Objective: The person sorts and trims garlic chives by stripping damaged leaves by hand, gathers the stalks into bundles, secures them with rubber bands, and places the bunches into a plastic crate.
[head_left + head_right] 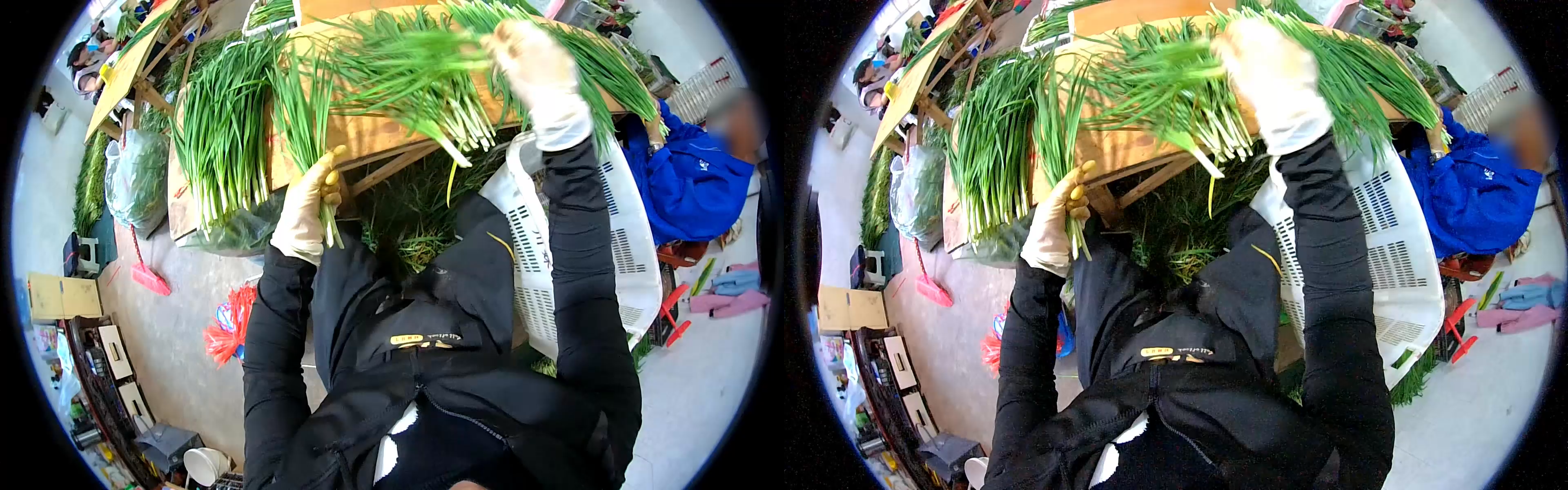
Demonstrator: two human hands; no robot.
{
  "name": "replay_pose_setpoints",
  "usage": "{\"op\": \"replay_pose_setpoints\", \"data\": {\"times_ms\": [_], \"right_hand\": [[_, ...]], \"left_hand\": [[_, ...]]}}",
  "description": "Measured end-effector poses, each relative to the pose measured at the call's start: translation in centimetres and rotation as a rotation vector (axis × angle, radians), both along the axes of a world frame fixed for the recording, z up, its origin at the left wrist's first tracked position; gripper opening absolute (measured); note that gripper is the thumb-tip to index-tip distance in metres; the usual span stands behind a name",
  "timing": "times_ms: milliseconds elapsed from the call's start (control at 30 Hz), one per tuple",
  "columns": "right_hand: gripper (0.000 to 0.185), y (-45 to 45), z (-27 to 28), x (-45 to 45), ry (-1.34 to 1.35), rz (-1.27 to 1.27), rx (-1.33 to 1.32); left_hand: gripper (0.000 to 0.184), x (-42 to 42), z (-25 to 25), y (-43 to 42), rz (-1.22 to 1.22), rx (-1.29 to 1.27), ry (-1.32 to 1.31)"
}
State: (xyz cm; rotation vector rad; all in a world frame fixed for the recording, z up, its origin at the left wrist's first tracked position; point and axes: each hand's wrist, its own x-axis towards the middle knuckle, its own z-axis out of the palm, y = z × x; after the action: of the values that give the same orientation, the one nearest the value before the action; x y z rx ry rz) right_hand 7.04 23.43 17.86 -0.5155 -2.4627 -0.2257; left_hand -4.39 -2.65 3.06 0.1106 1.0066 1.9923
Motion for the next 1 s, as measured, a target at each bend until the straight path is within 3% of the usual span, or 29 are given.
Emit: {"op": "replay_pose_setpoints", "data": {"times_ms": [33,100,133,167,233,267,300,367,400,433,500,533,567,633,700,733,767,900,967,1000], "right_hand": [[0.022,-0.2,2.2,0.2,0.09,0.083,-0.062],[0.016,-2.6,4.7,1.3,0.485,0.312,0.071],[0.017,-0.4,3.3,0.2,0.5,0.355,-0.028],[0.021,1.1,1.1,0.4,0.209,0.199,0.043],[0.02,0.9,-0.7,0.0,-0.314,0.134,0.074],[0.024,1.2,-0.9,0.5,-0.135,0.188,0.055],[0.019,0.6,0.1,0.9,-0.061,0.097,-0.125],[0.012,1.1,-0.2,1.4,0.416,0.441,-0.376],[0.006,0.7,-0.7,1.4,0.531,0.487,-0.668],[0.011,0.9,-2.0,1.4,0.376,0.575,-0.923],[0.013,-0.4,-3.8,2.3,0.282,0.35,-0.694],[0.014,-1.4,-4.4,3.0,0.376,0.318,-0.726],[0.013,-2.4,-6.1,3.2,0.485,0.383,-0.954],[0.011,-4.9,-8.0,4.2,0.377,0.366,-1.065],[0.014,-6.9,-10.3,5.1,0.368,0.362,-0.938],[0.014,-7.9,-11.5,5.4,0.412,0.476,-0.918],[0.017,-8.5,-13.6,5.5,0.447,0.574,-1.032],[0.027,-10.8,-16.4,6.9,0.287,0.641,-0.815],[0.034,-10.7,-17.3,7.6,0.269,0.617,-0.752],[0.037,-10.4,-16.9,8.3,0.131,0.467,-0.894]], "left_hand": [[0.035,-0.1,0.0,0.0,-0.004,0.008,0.003],[0.033,-0.2,0.0,0.1,-0.022,0.045,-0.014],[0.032,-0.1,0.0,0.2,-0.02,0.049,-0.035],[0.032,0.0,0.0,0.2,-0.021,0.05,-0.039],[0.032,0.2,0.2,0.2,0.018,-0.011,-0.016],[0.032,0.0,0.3,0.3,0.015,-0.004,-0.01],[0.032,-0.1,0.1,0.3,-0.002,0.032,-0.026],[0.03,0.1,-0.3,0.2,0.004,0.049,-0.053],[0.03,0.3,-0.4,0.3,0.012,0.041,-0.055],[0.029,0.3,-0.3,0.4,0.018,0.038,-0.049],[0.028,0.6,-0.4,0.7,0.006,0.038,-0.047],[0.028,0.9,0.0,0.8,0.002,0.033,-0.036],[0.026,1.5,0.4,0.9,0.019,-0.019,-0.015],[0.025,2.2,0.0,1.4,0.008,0.017,-0.091],[0.024,3.3,0.2,2.3,-0.039,0.008,-0.041],[0.025,3.9,0.2,2.9,-0.045,0.003,-0.033],[0.025,4.4,-0.1,3.2,-0.052,-0.003,-0.027],[0.024,5.0,-1.7,4.5,-0.109,-0.133,0.071],[0.025,4.5,-2.6,4.6,-0.121,-0.144,0.096],[0.025,4.2,-2.9,4.3,-0.138,-0.118,0.092]]}}
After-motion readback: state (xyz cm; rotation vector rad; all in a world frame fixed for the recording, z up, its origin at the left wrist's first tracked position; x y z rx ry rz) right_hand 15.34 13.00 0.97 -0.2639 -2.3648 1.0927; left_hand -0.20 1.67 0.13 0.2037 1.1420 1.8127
